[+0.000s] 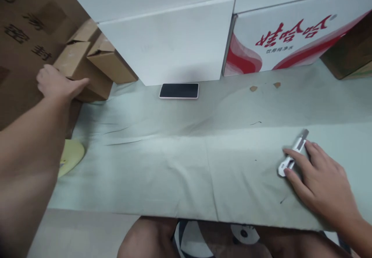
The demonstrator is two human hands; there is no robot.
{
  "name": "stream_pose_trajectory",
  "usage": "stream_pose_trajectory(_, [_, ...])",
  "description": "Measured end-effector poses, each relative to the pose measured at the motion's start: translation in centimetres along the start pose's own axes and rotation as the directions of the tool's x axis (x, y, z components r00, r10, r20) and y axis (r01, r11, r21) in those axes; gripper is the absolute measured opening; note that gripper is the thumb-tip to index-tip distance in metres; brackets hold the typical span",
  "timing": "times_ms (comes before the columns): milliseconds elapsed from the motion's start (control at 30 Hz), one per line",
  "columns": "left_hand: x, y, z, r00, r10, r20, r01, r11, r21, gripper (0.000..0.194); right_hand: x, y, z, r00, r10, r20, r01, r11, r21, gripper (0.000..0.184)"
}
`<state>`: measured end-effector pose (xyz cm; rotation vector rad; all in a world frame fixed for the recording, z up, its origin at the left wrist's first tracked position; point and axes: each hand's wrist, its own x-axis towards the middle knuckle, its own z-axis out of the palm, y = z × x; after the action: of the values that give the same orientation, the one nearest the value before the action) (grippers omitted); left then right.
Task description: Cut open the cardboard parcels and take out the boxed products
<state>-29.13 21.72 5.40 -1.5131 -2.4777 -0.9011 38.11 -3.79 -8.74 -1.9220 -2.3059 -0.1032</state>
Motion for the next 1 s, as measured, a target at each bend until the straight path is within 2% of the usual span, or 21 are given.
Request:
stream_pose_trajectory(67, [-0.3,0.6,0.3,0.995,-0.092,0.027,0.089,0.991,0.101,0.086,0.0,0.0,0.1,1.000,0.009,-0.008,-0.009,1.000,-0.006,0.061])
stream_pose_trajectory(133, [-1.1,1.5,0.0,0.993,-0.115,0.031,0.109,0.982,0.152,0.098,0.0,-0.2,0.0,1.000,0.028,-0.014,-0.028,1.000,-0.008,0.061])
stream_pose_trajectory(267, [-4.6,4.1,-1.6,0.973,-0.229,0.040,0.225,0.970,0.094,0.126,0.3,-0.7,-0.1,0.999,0.051,-0.017,-0.051,0.999,-0.011,0.060])
stream_pose_trajectory(400, [-10.0,6.8,-3.3,0.946,-0.321,0.050,0.316,0.945,0.086,0.115,0.5,-1.3,-0.4,0.994,0.112,0.009,-0.112,0.994,-0.007,0.058])
stream_pose_trajectory(567, [-17.1,8.4,-5.3,0.953,-0.298,0.054,0.288,0.947,0.145,0.094,0.5,-1.7,-1.2,0.983,0.171,0.068,-0.174,0.984,0.033,0.058])
stream_pose_trajectory(633, [-20.1,8.5,-6.0,0.975,-0.207,0.085,0.189,0.966,0.177,0.086,0.4,-1.8,-1.4,0.982,0.179,0.054,-0.182,0.982,0.057,0.057])
stream_pose_trajectory(733, [-25.1,8.2,-6.8,0.986,0.056,0.159,-0.080,0.986,0.147,0.072,0.4,-1.9,-1.5,0.982,0.182,0.049,-0.186,0.978,0.096,0.057])
stream_pose_trajectory(867, [-32.3,7.7,-7.7,0.917,0.338,0.212,-0.325,0.941,-0.097,0.073,0.5,-1.9,-1.7,0.977,0.198,0.078,-0.208,0.968,0.138,0.056])
stream_pose_trajectory(933, [-35.7,7.9,-8.0,0.867,0.462,0.189,-0.403,0.871,-0.282,0.073,0.5,-1.9,-1.7,0.978,0.198,0.069,-0.206,0.967,0.152,0.055])
stream_pose_trajectory(1000, [-38.9,8.6,-8.1,0.835,0.530,0.145,-0.433,0.797,-0.421,0.071,0.5,-1.8,-1.6,0.980,0.193,0.051,-0.199,0.967,0.161,0.054])
